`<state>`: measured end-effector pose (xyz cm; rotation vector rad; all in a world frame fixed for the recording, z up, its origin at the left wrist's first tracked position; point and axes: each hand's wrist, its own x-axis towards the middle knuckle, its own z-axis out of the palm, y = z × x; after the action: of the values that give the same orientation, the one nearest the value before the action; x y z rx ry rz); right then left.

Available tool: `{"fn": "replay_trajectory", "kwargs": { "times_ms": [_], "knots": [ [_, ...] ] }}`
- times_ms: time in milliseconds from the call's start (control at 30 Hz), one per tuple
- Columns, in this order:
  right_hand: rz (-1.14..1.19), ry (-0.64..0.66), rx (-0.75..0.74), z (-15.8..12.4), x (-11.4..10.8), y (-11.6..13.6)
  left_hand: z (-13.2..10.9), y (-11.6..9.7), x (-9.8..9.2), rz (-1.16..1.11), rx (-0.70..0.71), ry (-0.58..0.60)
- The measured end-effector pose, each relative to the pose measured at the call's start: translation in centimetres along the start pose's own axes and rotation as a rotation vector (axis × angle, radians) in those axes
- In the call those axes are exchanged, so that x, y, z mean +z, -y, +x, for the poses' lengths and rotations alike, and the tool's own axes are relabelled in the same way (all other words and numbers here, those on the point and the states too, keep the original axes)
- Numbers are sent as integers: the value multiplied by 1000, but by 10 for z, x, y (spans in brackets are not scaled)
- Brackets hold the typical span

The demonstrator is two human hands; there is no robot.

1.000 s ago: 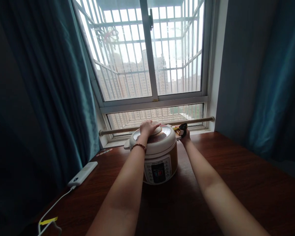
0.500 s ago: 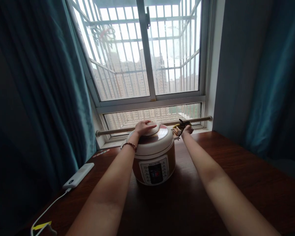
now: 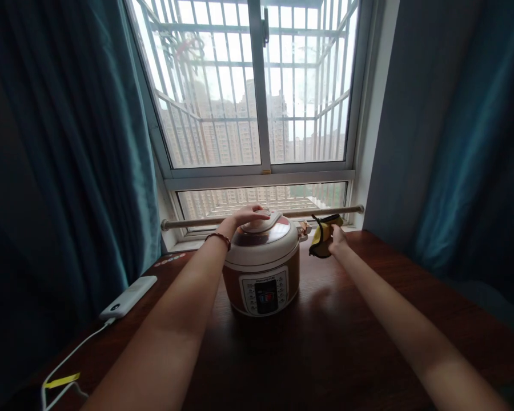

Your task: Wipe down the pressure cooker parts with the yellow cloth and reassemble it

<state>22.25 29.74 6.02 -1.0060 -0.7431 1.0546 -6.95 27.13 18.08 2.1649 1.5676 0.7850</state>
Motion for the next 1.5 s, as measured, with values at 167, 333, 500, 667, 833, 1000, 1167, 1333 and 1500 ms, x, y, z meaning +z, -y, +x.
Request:
{"fn": "replay_trajectory", "kwargs": {
  "times_ms": [167, 333, 500, 667, 833, 1000, 1167, 1333, 1500],
  "knots": [
    [-94, 181, 55, -4, 47, -4, 2, -5, 6, 101, -43, -43],
    [-142, 245, 40, 0, 61, -15, -6, -3, 21, 189, -56, -225],
    [-138, 302, 67, 6, 54, -15, -5, 0, 24, 246, -43, -318],
    [-118, 311, 85, 9, 54, -15, -3, 2, 22, 268, -18, -343],
    [-92, 302, 108, 9, 54, -14, -3, 2, 23, 274, -4, -338],
    [-76, 293, 108, 10, 54, -16, -3, 4, 23, 270, -1, -332],
    [-88, 283, 103, 10, 53, -16, -2, 5, 22, 240, -8, -299],
    [-121, 266, 62, 6, 58, -11, -2, 5, 21, 217, -1, -282],
    [-159, 191, -14, -2, 47, -11, -1, -1, 24, 193, 49, -258]
  ]
}}
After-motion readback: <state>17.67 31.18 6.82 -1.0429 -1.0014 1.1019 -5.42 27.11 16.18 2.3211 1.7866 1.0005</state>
